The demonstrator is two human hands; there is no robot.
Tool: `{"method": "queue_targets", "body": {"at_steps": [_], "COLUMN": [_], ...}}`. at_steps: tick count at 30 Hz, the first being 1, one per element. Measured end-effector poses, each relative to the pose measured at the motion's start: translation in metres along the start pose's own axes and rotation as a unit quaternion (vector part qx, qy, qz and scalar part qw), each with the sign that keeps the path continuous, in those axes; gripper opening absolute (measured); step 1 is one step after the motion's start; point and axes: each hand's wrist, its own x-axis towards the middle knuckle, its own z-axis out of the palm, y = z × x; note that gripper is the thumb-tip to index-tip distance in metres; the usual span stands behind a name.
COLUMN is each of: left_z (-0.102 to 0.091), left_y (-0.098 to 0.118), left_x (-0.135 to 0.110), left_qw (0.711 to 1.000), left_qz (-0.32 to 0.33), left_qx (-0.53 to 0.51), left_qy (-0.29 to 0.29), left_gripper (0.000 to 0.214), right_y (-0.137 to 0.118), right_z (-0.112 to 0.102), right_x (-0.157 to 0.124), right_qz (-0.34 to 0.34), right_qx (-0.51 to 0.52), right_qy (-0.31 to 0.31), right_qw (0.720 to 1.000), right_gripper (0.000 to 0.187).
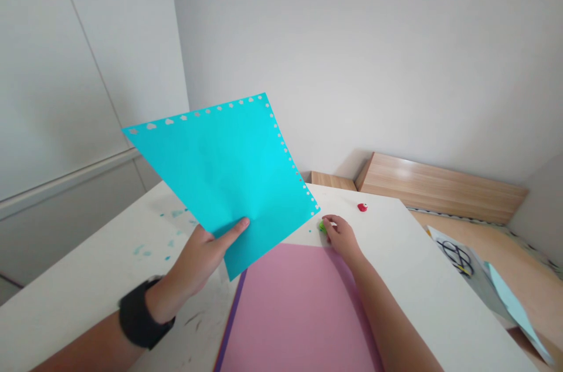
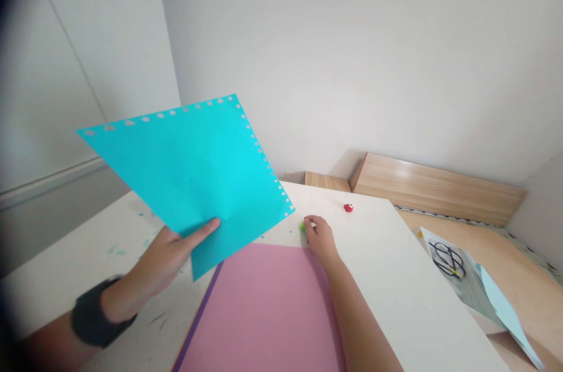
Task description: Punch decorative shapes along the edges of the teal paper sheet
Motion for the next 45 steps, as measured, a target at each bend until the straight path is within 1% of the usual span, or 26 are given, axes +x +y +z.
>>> {"method": "queue_targets", "body": {"at_steps": [2,4,6,7,8,10,12,14,16,17,19,23,26,29,33,36,39,40,43,45], "left_z": [-0.001,-0.001,-0.002,-0.002,-0.002,-0.002,-0.002,-0.001,-0.001,-0.001,-0.001,-0.001,-0.002,-0.002,-0.003,-0.003,-0.002,-0.002,-0.002,-0.002], "left_y": [-0.002,-0.005,-0.007,-0.008,-0.009,-0.010,-0.009,-0.007,-0.005,-0.004,-0.003,-0.006,-0.009,-0.011,-0.008,-0.007,-0.008,-0.008,-0.010,-0.010], "left_x": [0.001,0.002,0.002,0.002,0.003,0.003,0.004,0.004,0.005,0.005,0.005,0.006,0.007,0.007,0.007,0.005,0.005,0.005,0.006,0.007], "left_qw": [1.000,1.000,1.000,1.000,1.000,1.000,1.000,1.000,1.000,1.000,1.000,1.000,1.000,1.000,1.000,1.000,1.000,1.000,0.999,0.999], "left_qz": [0.006,0.008,0.007,0.005,0.004,0.003,0.006,0.009,0.009,0.007,0.000,-0.009,-0.012,-0.013,-0.007,-0.001,-0.001,-0.003,-0.004,-0.001], "left_qx": [0.005,0.008,0.009,0.009,0.008,0.008,0.005,0.001,-0.001,-0.003,-0.009,-0.014,-0.008,0.000,0.009,0.007,0.008,0.010,0.017,0.017], "left_qy": [0.000,-0.002,0.001,0.002,0.005,0.010,0.010,0.009,0.006,0.006,0.007,0.018,0.018,0.020,0.019,0.020,0.024,0.025,0.030,0.030], "left_gripper": [0.067,0.067,0.068,0.069,0.069,0.070,0.071,0.072,0.073,0.073,0.073,0.072,0.071,0.071,0.072,0.072,0.071,0.071,0.072,0.073], "right_y": [-0.002,-0.005,-0.006,-0.007,-0.006,-0.004,0.000,0.007,0.016,0.020,0.026,0.034,0.036,0.037,0.034,0.031,0.031,0.031,0.035,0.036], "right_z": [0.006,0.012,0.010,0.005,-0.003,-0.032,-0.069,-0.106,-0.134,-0.143,-0.152,-0.149,-0.143,-0.139,-0.137,-0.137,-0.138,-0.138,-0.137,-0.136], "right_x": [0.000,-0.001,0.000,0.002,0.004,0.011,0.020,0.031,0.043,0.050,0.063,0.086,0.095,0.096,0.090,0.087,0.089,0.089,0.090,0.089], "right_qz": [-0.050,-0.086,-0.102,-0.103,-0.100,-0.079,-0.047,-0.016,0.009,0.018,0.031,0.034,0.035,0.041,0.038,0.040,0.056,0.062,0.074,0.079], "right_qx": [-0.057,-0.105,-0.145,-0.162,-0.179,-0.210,-0.242,-0.278,-0.312,-0.327,-0.353,-0.388,-0.407,-0.425,-0.435,-0.445,-0.466,-0.472,-0.484,-0.490], "right_qy": [0.012,0.019,0.031,0.043,0.061,0.111,0.167,0.195,0.189,0.178,0.149,0.085,0.045,0.026,0.002,0.009,0.040,0.044,0.033,0.023], "right_qw": [0.997,0.991,0.984,0.980,0.977,0.968,0.955,0.941,0.931,0.928,0.923,0.917,0.911,0.904,0.899,0.895,0.882,0.878,0.871,0.868], "right_gripper": [0.027,0.025,0.028,0.031,0.035,0.043,0.048,0.044,0.038,0.037,0.036,0.029,0.031,0.030,0.030,0.025,0.033,0.033,0.029,0.031]}}
